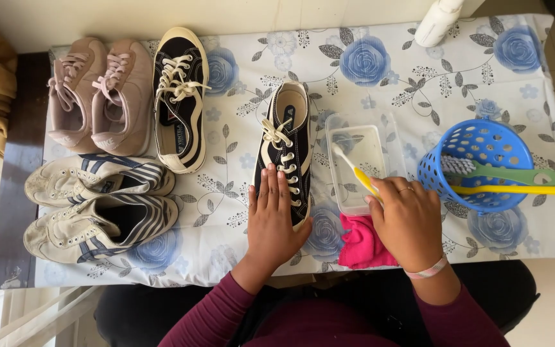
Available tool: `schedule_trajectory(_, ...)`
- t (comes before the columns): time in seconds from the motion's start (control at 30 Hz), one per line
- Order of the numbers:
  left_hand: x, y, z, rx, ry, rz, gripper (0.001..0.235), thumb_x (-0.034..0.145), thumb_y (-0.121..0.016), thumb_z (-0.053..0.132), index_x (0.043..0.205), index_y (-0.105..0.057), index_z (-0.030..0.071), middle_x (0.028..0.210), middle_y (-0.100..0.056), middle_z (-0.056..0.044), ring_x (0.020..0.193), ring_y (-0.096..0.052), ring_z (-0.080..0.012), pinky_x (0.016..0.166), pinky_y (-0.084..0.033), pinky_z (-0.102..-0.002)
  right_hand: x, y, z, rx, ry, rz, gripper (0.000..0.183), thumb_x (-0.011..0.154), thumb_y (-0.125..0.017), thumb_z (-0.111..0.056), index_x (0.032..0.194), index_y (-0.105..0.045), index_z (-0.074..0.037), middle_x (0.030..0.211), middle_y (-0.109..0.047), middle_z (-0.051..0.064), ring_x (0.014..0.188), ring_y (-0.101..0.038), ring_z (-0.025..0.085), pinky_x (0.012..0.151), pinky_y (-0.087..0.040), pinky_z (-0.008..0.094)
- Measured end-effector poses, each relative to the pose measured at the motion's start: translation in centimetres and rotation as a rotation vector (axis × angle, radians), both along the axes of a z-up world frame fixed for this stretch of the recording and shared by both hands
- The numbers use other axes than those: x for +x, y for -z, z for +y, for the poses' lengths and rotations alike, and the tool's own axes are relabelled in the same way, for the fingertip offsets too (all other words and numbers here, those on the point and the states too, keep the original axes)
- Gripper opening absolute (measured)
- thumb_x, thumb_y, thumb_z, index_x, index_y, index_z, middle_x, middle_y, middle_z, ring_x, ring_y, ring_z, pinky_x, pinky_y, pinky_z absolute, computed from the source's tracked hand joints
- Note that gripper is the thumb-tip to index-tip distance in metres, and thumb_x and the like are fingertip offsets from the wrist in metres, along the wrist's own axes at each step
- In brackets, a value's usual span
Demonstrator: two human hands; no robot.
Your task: The person scrubs the white laces and rubber toe cap of a black sneaker using a yellow toothbrush dipped in a liquid solution. They then wipe the shoe with a pink cloth. Other shoes are visible on the table.
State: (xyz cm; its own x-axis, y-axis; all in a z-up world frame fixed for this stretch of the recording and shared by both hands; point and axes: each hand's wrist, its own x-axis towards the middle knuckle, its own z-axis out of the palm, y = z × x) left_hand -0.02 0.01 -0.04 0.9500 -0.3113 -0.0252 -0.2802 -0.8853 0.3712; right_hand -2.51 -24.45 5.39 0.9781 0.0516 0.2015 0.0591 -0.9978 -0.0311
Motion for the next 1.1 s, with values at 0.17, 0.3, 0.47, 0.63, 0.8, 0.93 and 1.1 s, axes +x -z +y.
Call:
schedule_trajectory(0.17,-0.1,0.8,0.1,0.004,-0.009,-0.081,0.111,0.085,-0.071,0.054,0.164,-0.014,0.000,0.173,-0.010,-0.021,0.160,-0.010,-0.0365,0.126,-0.008,-0.055,-2.1,-0.7,0.9,0.117,-0.141,-0.051,0.028,0.092,-0.072,-0.025,0.118,-0.073,-0.017,0.110,-0.068,0.005,0.095,-0.065,0.027,0.079,-0.054,0.040)
schedule_trajectory(0.3,-0.2,1.2,0.2,0.022,-0.017,-0.177,0.110,0.086,-0.068,0.061,0.164,-0.016,0.003,0.173,-0.014,-0.017,0.161,-0.014,-0.0336,0.128,-0.016,-0.052,-4.6,-1.7,2.5,0.215,-0.398,0.126,0.017,0.093,-0.068,-0.013,0.106,-0.078,-0.011,0.091,-0.068,0.002,0.063,-0.066,0.020,0.048,-0.054,0.038)
schedule_trajectory(0.47,-0.3,0.9,0.2,0.009,-0.017,-0.187,0.109,0.087,-0.068,0.060,0.164,-0.017,0.002,0.173,-0.015,-0.018,0.160,-0.016,-0.0341,0.128,-0.017,-0.052,-5.8,3.0,2.0,-0.026,-0.415,0.361,0.015,0.090,-0.068,-0.023,0.102,-0.074,-0.016,0.102,-0.068,0.001,0.089,-0.067,0.024,0.053,-0.058,0.042)
schedule_trajectory(0.63,-0.4,0.8,0.2,0.016,-0.013,-0.191,0.108,0.087,-0.066,0.060,0.164,-0.018,0.001,0.173,-0.015,-0.018,0.160,-0.015,-0.0333,0.128,-0.016,-0.051,-5.2,2.1,2.8,0.014,-0.420,0.240,0.007,0.095,-0.067,-0.023,0.095,-0.070,-0.017,0.088,-0.065,-0.002,0.079,-0.067,0.019,0.045,-0.053,0.036)
schedule_trajectory(0.8,-0.2,0.6,0.0,-0.013,-0.031,-0.231,0.097,0.095,-0.055,0.062,0.162,-0.023,-0.001,0.171,-0.022,-0.020,0.159,-0.021,-0.0345,0.126,-0.020,-0.051,-2.4,-2.5,6.6,0.408,-0.409,-0.151,0.013,0.096,-0.069,-0.016,0.107,-0.071,-0.008,0.100,-0.070,0.008,0.081,-0.072,0.024,0.065,-0.059,0.035)
schedule_trajectory(0.93,-0.3,1.0,0.1,-0.062,-0.023,-0.188,0.089,0.100,-0.048,0.055,0.162,-0.020,-0.002,0.170,-0.021,-0.022,0.159,-0.017,-0.0359,0.126,-0.017,-0.052,2.1,-1.4,9.0,0.403,-0.329,-0.204,0.011,0.103,-0.060,-0.015,0.109,-0.066,-0.007,0.095,-0.068,0.005,0.080,-0.066,0.022,0.064,-0.053,0.035)
schedule_trajectory(1.1,-0.2,1.1,0.1,-0.028,-0.016,-0.051,0.110,0.084,-0.067,0.057,0.163,-0.017,-0.002,0.172,-0.011,-0.022,0.159,-0.009,-0.0369,0.124,-0.003,-0.056,8.2,-0.4,10.4,0.407,-0.128,-0.170,0.011,0.099,-0.067,-0.019,0.109,-0.066,-0.015,0.094,-0.063,0.006,0.086,-0.072,0.031,0.068,-0.060,0.041)
